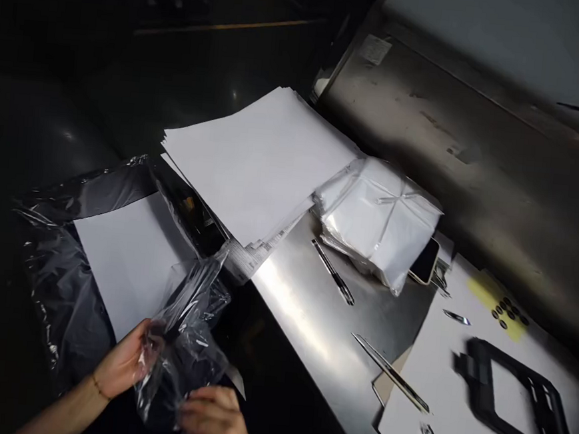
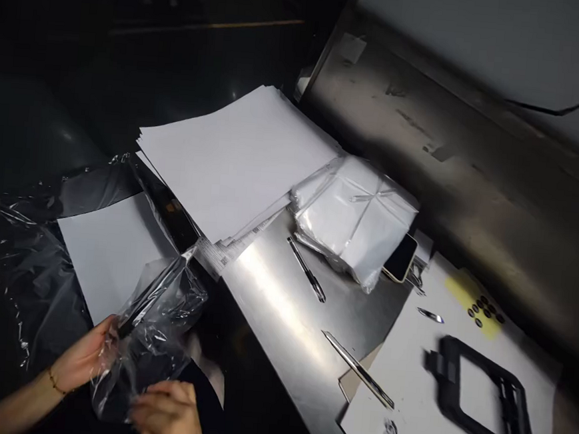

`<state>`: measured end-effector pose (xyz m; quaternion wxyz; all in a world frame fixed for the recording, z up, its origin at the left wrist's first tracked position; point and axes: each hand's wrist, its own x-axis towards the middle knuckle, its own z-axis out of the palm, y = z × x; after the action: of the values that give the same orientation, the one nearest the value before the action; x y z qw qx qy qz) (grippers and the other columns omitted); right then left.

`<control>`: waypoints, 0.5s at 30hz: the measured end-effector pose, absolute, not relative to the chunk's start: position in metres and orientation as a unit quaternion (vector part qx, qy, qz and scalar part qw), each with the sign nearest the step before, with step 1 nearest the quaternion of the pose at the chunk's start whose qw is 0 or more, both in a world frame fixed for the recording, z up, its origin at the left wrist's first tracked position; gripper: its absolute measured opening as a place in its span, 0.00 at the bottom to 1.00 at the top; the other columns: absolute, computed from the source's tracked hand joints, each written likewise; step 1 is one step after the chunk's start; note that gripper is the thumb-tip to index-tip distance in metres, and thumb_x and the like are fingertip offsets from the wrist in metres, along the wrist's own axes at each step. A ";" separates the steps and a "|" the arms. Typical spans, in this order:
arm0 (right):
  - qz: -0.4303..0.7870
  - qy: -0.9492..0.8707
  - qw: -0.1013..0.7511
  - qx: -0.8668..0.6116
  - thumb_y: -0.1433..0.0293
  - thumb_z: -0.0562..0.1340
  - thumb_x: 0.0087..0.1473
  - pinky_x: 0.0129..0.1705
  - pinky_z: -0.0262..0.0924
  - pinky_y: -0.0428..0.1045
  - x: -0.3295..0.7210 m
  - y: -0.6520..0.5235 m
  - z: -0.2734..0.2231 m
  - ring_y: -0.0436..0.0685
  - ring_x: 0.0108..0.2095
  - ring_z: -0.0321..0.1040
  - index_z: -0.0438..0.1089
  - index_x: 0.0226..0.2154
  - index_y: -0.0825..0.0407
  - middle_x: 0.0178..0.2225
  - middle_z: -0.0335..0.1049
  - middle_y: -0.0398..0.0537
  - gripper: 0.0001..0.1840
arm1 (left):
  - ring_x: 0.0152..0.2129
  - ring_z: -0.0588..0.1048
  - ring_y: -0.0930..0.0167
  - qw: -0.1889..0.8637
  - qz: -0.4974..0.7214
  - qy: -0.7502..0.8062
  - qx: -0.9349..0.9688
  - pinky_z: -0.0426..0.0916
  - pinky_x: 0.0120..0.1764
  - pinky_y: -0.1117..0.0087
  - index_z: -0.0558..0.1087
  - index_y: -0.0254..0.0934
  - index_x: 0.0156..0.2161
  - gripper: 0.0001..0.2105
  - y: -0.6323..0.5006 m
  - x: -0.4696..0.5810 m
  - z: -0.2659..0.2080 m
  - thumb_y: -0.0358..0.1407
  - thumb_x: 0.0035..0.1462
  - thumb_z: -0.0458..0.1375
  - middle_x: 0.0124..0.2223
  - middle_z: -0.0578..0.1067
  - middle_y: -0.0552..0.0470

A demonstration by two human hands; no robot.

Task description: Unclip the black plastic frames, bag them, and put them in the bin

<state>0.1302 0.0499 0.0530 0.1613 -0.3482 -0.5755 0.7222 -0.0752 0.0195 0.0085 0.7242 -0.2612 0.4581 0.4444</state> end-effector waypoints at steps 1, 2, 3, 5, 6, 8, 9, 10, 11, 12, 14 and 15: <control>0.740 -0.510 0.177 -0.402 0.57 0.60 0.44 0.42 0.57 0.53 0.127 0.060 0.046 0.58 0.37 0.66 0.74 0.26 0.47 0.29 0.73 0.46 0.12 | 0.15 0.68 0.79 0.720 0.452 0.451 -0.271 0.66 0.22 0.76 0.67 0.31 0.24 0.10 0.014 -0.081 0.011 0.30 0.55 0.51 0.19 0.70 0.59; 0.757 -0.435 0.189 -0.450 0.59 0.61 0.43 0.40 0.58 0.52 0.121 0.071 0.038 0.57 0.33 0.66 0.73 0.25 0.49 0.27 0.72 0.47 0.12 | 0.16 0.69 0.78 0.721 0.453 0.445 -0.277 0.66 0.23 0.75 0.67 0.31 0.22 0.10 0.009 -0.084 0.012 0.28 0.53 0.51 0.19 0.70 0.57; 0.772 -0.364 0.193 -0.484 0.60 0.62 0.43 0.36 0.59 0.50 0.112 0.082 0.031 0.54 0.29 0.66 0.73 0.24 0.51 0.24 0.70 0.46 0.12 | 0.16 0.69 0.77 0.724 0.452 0.440 -0.280 0.66 0.23 0.73 0.68 0.31 0.21 0.10 0.006 -0.084 0.013 0.26 0.52 0.50 0.19 0.71 0.55; 0.801 -0.288 0.179 -0.493 0.59 0.60 0.44 0.28 0.60 0.47 0.089 0.102 0.018 0.49 0.20 0.62 0.70 0.22 0.54 0.19 0.65 0.43 0.14 | 0.17 0.70 0.73 0.728 0.453 0.433 -0.277 0.66 0.24 0.70 0.69 0.30 0.20 0.10 0.005 -0.078 0.013 0.23 0.47 0.49 0.19 0.72 0.51; 0.813 -0.281 0.167 -0.481 0.59 0.60 0.44 0.25 0.59 0.46 0.075 0.111 0.013 0.48 0.18 0.60 0.69 0.22 0.55 0.18 0.64 0.42 0.15 | 0.17 0.70 0.71 0.727 0.458 0.431 -0.274 0.66 0.24 0.68 0.69 0.30 0.20 0.10 0.008 -0.075 0.012 0.22 0.46 0.48 0.19 0.73 0.49; 0.833 -0.258 0.149 -0.466 0.60 0.61 0.41 0.22 0.58 0.46 0.048 0.128 0.006 0.48 0.17 0.59 0.68 0.21 0.56 0.16 0.62 0.43 0.15 | 0.19 0.72 0.69 0.715 0.479 0.434 -0.267 0.67 0.25 0.67 0.71 0.28 0.22 0.10 0.016 -0.072 0.007 0.22 0.46 0.48 0.20 0.73 0.48; 0.839 -0.251 0.146 -0.461 0.60 0.62 0.40 0.22 0.58 0.47 0.036 0.137 0.003 0.49 0.17 0.60 0.68 0.22 0.57 0.17 0.62 0.43 0.15 | 0.21 0.73 0.68 0.703 0.492 0.439 -0.265 0.67 0.27 0.67 0.72 0.28 0.23 0.10 0.021 -0.075 0.004 0.22 0.46 0.49 0.21 0.74 0.47; 0.841 -0.246 0.150 -0.458 0.61 0.62 0.39 0.23 0.59 0.47 0.025 0.146 0.002 0.50 0.18 0.61 0.68 0.23 0.57 0.18 0.63 0.44 0.14 | 0.23 0.73 0.67 0.688 0.507 0.447 -0.265 0.68 0.28 0.67 0.72 0.27 0.24 0.09 0.026 -0.081 -0.001 0.22 0.47 0.50 0.22 0.74 0.47; 0.838 -0.243 0.163 -0.460 0.62 0.61 0.40 0.24 0.59 0.47 0.016 0.154 0.001 0.50 0.21 0.63 0.68 0.26 0.56 0.20 0.65 0.45 0.14 | 0.24 0.74 0.68 0.667 0.524 0.460 -0.265 0.68 0.29 0.67 0.72 0.28 0.25 0.09 0.031 -0.092 -0.007 0.22 0.48 0.50 0.22 0.75 0.48; 0.831 -0.242 0.183 -0.466 0.62 0.60 0.42 0.27 0.60 0.46 0.009 0.162 0.000 0.51 0.24 0.65 0.67 0.29 0.55 0.24 0.67 0.45 0.14 | 0.24 0.74 0.69 0.641 0.541 0.476 -0.265 0.68 0.30 0.68 0.72 0.28 0.25 0.09 0.036 -0.105 -0.015 0.21 0.49 0.50 0.23 0.75 0.49; 0.809 -0.248 0.227 -0.482 0.62 0.60 0.44 0.33 0.58 0.44 0.002 0.172 0.001 0.50 0.33 0.66 0.65 0.35 0.51 0.32 0.68 0.44 0.15 | 0.23 0.73 0.73 0.577 0.576 0.514 -0.267 0.68 0.30 0.70 0.70 0.30 0.26 0.11 0.047 -0.144 -0.034 0.19 0.50 0.48 0.24 0.74 0.53; 0.799 -0.253 0.243 -0.489 0.63 0.60 0.44 0.34 0.57 0.43 0.003 0.173 0.001 0.49 0.35 0.65 0.65 0.36 0.51 0.33 0.68 0.44 0.15 | 0.22 0.72 0.75 0.543 0.589 0.535 -0.269 0.68 0.29 0.73 0.70 0.31 0.28 0.11 0.054 -0.167 -0.045 0.19 0.52 0.47 0.24 0.73 0.55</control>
<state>0.0031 0.1734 0.0006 0.2431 -0.4885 -0.2530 0.7989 -0.1667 0.0540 -0.0446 0.5431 -0.2687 0.5351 0.5886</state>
